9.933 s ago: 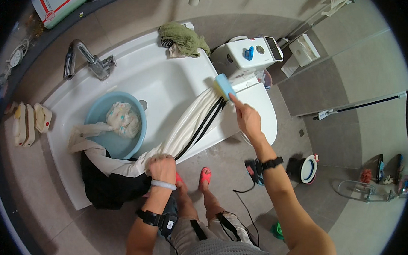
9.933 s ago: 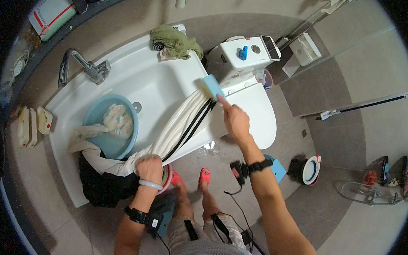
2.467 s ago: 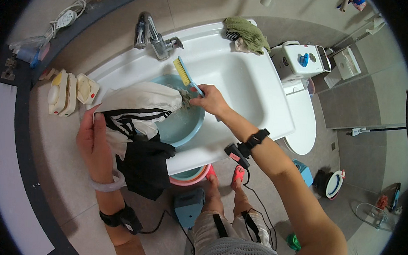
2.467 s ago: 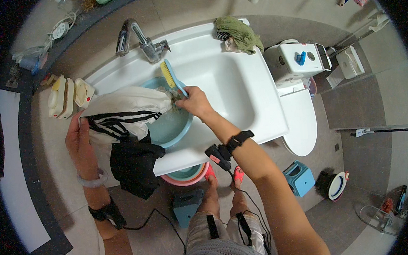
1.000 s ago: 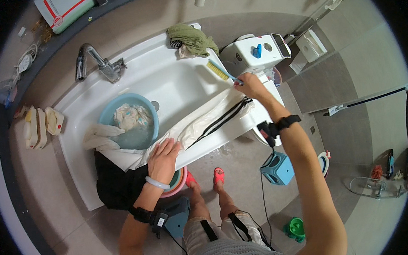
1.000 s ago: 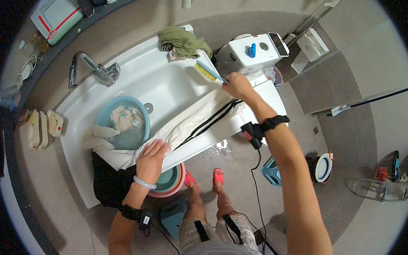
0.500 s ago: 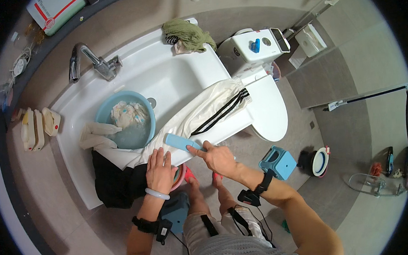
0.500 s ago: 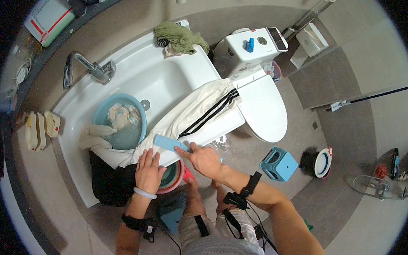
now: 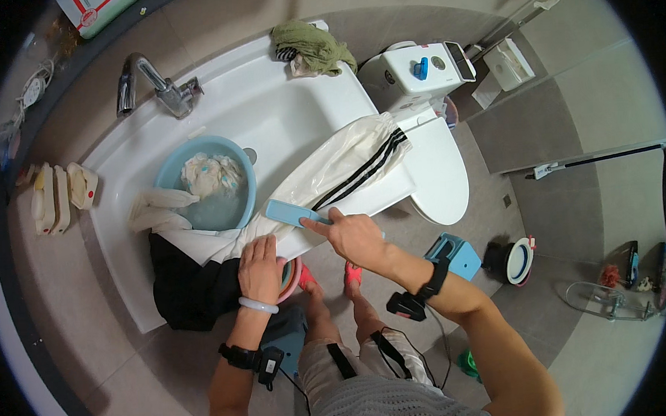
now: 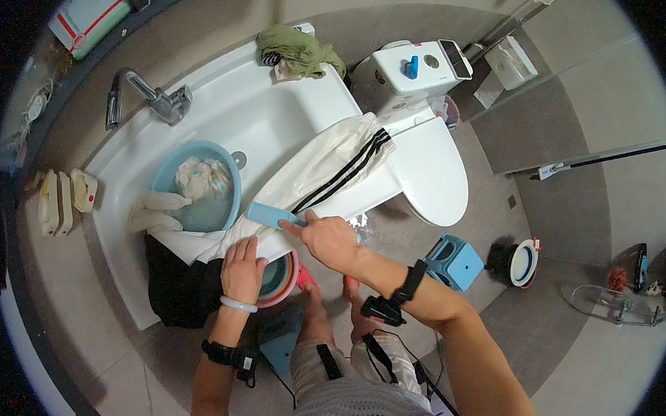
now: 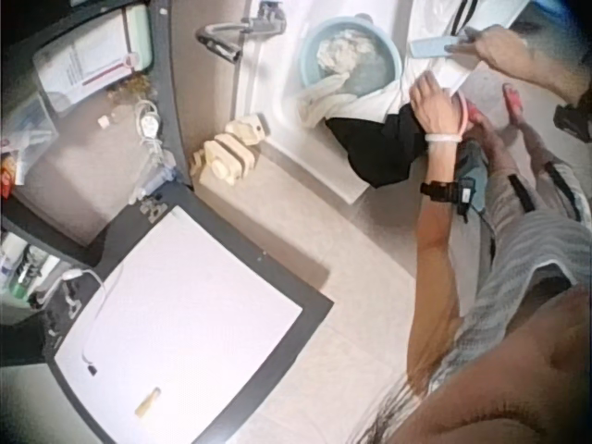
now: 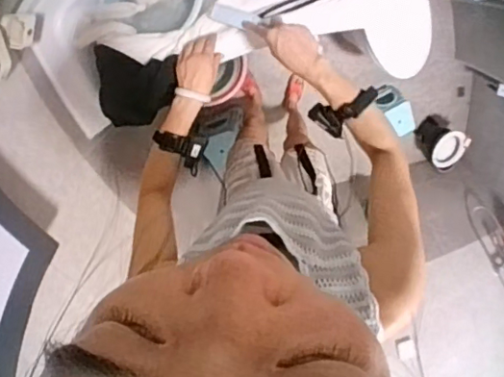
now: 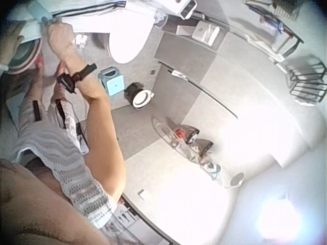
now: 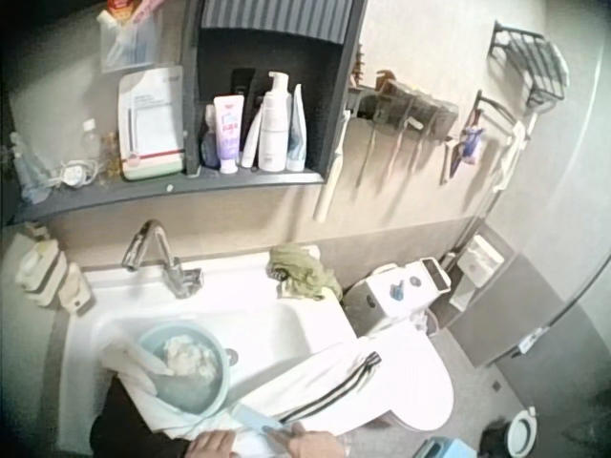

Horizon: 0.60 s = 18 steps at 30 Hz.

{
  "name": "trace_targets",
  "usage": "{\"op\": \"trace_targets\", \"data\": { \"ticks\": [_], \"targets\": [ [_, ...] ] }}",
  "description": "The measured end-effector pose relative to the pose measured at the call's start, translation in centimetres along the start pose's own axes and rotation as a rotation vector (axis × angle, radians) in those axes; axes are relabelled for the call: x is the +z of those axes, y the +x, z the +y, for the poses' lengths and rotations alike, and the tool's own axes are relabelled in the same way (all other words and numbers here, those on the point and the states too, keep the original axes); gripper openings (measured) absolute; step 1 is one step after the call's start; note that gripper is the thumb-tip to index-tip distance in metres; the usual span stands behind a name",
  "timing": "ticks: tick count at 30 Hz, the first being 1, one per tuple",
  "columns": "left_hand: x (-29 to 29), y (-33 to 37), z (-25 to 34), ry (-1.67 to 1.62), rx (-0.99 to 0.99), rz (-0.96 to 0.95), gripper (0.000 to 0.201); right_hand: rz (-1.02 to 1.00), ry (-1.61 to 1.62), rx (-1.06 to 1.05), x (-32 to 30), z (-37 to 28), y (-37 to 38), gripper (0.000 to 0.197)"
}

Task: The person scrubs a white garment with black stripes using a blue brush in a bathroom sink, then rinses it and places it in a basin. They also rinse a small patterned cloth and a green cloth under running water, wringing each before setting them aside.

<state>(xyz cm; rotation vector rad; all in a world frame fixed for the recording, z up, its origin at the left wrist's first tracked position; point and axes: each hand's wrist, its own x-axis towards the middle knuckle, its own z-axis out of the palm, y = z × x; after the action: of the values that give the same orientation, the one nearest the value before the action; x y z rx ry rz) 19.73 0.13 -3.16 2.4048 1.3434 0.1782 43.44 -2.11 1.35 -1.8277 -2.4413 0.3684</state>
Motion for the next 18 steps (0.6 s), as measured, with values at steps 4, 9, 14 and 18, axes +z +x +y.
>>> {"op": "trace_targets", "data": {
  "ticks": [4,9,14,18],
  "targets": [
    [0.3,1.8,-1.1,0.136,-0.009,0.125,0.025,-0.146,-0.177,0.155,-0.8,2.9,0.5,0.056],
    [-0.3,1.8,-0.7,0.075,0.060,0.143,0.007,-0.092,-0.193,0.357,-4.6,6.7,-3.9,0.054],
    [-0.4,-1.1,0.5,0.019,0.161,0.272,0.009,-0.117,-0.037,0.253,-3.8,0.2,-3.7,0.053],
    [-0.2,-2.6,0.4,-0.010,0.147,0.266,0.011,-0.099,0.080,0.010,-0.4,-4.3,-1.1,0.052]
  ]
}}
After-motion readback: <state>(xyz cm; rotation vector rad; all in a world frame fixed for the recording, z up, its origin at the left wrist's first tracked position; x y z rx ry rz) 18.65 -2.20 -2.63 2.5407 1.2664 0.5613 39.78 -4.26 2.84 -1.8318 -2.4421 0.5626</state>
